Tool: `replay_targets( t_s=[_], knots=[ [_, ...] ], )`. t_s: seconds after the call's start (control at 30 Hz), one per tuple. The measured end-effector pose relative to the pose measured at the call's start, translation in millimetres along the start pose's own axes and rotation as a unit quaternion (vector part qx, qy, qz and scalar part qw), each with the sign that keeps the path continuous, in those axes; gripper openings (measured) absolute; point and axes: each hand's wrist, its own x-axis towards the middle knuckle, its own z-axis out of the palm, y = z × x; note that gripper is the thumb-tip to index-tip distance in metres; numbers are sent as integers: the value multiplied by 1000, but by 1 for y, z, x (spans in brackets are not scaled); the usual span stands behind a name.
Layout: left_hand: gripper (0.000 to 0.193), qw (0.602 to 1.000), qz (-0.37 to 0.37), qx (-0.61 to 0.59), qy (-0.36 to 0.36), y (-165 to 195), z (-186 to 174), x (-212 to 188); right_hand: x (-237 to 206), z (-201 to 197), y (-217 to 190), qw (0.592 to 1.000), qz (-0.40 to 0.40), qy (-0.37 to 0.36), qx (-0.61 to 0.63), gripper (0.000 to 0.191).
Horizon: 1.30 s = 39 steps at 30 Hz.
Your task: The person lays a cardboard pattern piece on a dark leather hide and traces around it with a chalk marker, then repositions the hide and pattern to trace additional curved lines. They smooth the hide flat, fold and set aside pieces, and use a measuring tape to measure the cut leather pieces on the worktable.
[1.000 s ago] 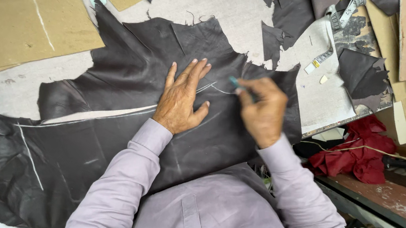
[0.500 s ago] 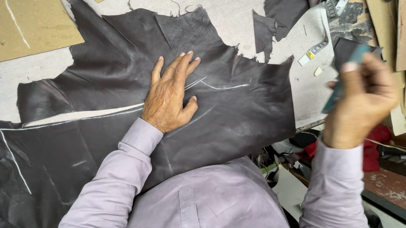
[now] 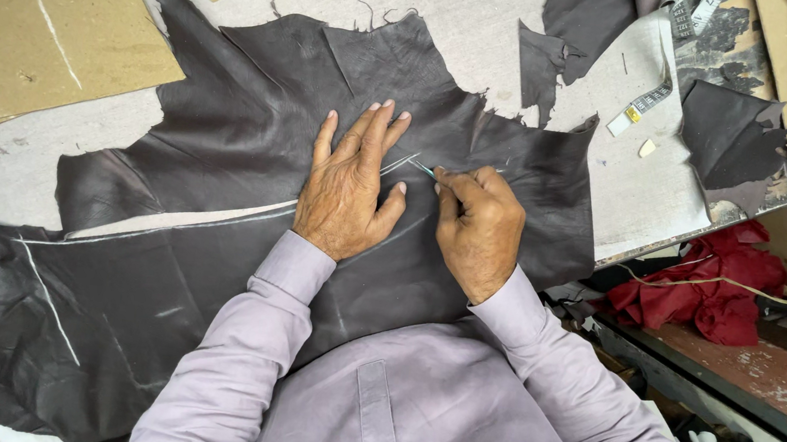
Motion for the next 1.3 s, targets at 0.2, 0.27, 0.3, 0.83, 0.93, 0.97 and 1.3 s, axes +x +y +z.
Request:
replay_targets(
  t_s=[0.2,0.27,0.3,0.83,0.93,0.97,1.3],
  knots=[
    [83,1000,-1,17,9,-2,5,0,3,7,3,1000,-5,4,-22,7],
    [79,1000,-11,25,6,-2,7,1,3,8,2,1000,-4,5,-28,6],
    [78,999,-15,30,5,-2,8,1,3,8,2,999,-5,5,-34,7],
    [70,997,-16,70,3,-6,15,0,2,9,1,999,6,-1,-42,9],
    [69,998,-16,65,5,-6,16,0,1,9,0,999,-9,5,-45,11],
    [69,998,-16,66,5,-6,16,0,1,9,0,999,-5,4,-46,10],
    [68,997,-15,69,8,-6,16,0,3,11,0,997,-12,-6,-72,6]
  ],
)
